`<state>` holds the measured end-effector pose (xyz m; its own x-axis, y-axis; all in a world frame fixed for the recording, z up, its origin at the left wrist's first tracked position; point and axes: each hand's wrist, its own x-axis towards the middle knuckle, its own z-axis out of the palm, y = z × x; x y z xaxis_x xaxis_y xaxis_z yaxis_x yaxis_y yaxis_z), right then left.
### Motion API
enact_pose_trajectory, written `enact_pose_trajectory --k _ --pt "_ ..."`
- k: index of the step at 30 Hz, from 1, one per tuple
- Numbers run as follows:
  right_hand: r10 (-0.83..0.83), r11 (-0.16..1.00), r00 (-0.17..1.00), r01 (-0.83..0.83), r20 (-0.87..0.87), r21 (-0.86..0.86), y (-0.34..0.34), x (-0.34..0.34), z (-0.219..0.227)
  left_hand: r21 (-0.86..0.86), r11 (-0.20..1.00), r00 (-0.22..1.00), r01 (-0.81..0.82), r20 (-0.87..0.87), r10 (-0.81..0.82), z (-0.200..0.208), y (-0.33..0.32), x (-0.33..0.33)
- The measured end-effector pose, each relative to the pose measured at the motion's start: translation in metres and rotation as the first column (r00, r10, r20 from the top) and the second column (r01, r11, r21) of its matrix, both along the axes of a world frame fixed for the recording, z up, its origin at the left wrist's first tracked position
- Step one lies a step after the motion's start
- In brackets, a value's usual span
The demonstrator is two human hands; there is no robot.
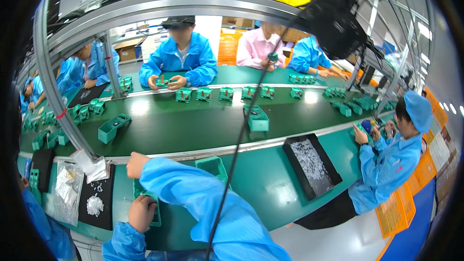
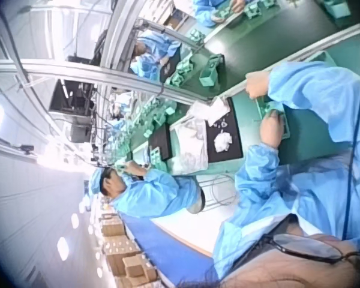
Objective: The person assembles electronic components into green plastic housings on a factory assembly line by hand.
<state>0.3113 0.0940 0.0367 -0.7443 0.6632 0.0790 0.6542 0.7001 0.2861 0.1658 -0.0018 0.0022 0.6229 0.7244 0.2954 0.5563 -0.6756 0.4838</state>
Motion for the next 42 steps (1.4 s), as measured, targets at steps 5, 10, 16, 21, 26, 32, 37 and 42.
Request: enact_pose_trajectory --k 5,10,16,21,26,32,37,42 --pt "-0.120 0.992 0.980 0.123 -0.158 0.004 -0.009 0.090 0.028 0.198 0.980 0.975 -0.033 0.223 -0.012 0.035 -0.022 -0.035" --pt "-0.853 0.514 0.437 0.796 -0.285 -0.318 -0.029 0.209 0.027 -0.017 0.955 0.942 -0.297 0.156 0.296 -0.017 -0.060 -0.105" --pt "-0.927 0.090 -0.055 0.928 -0.370 -0.361 -0.035 0.289 -0.014 0.066 0.914 0.887 -0.399 0.281 0.367 -0.037 -0.076 -0.088" --pt "-0.955 0.194 0.214 0.974 -0.206 0.116 0.007 0.235 0.023 0.162 0.863 0.861 -0.478 0.281 0.424 -0.036 -0.075 -0.083" --pt "-0.459 0.868 0.813 0.497 -0.359 0.016 0.118 0.080 0.012 0.174 0.877 0.879 -0.447 0.266 0.395 -0.036 -0.077 -0.086" --pt "-0.536 0.821 0.792 0.570 -0.292 0.039 0.190 -0.019 -0.039 0.214 0.834 0.830 -0.509 0.377 0.410 -0.036 -0.078 -0.079" --pt "-0.309 0.866 0.947 0.317 -0.084 0.387 0.177 -0.010 -0.027 0.198 0.835 0.816 -0.514 0.411 0.405 -0.036 -0.075 -0.078" --pt "-0.482 0.867 0.851 0.498 -0.208 0.030 0.072 -0.047 0.020 0.181 0.858 0.845 -0.480 0.358 0.397 -0.032 -0.076 -0.084"
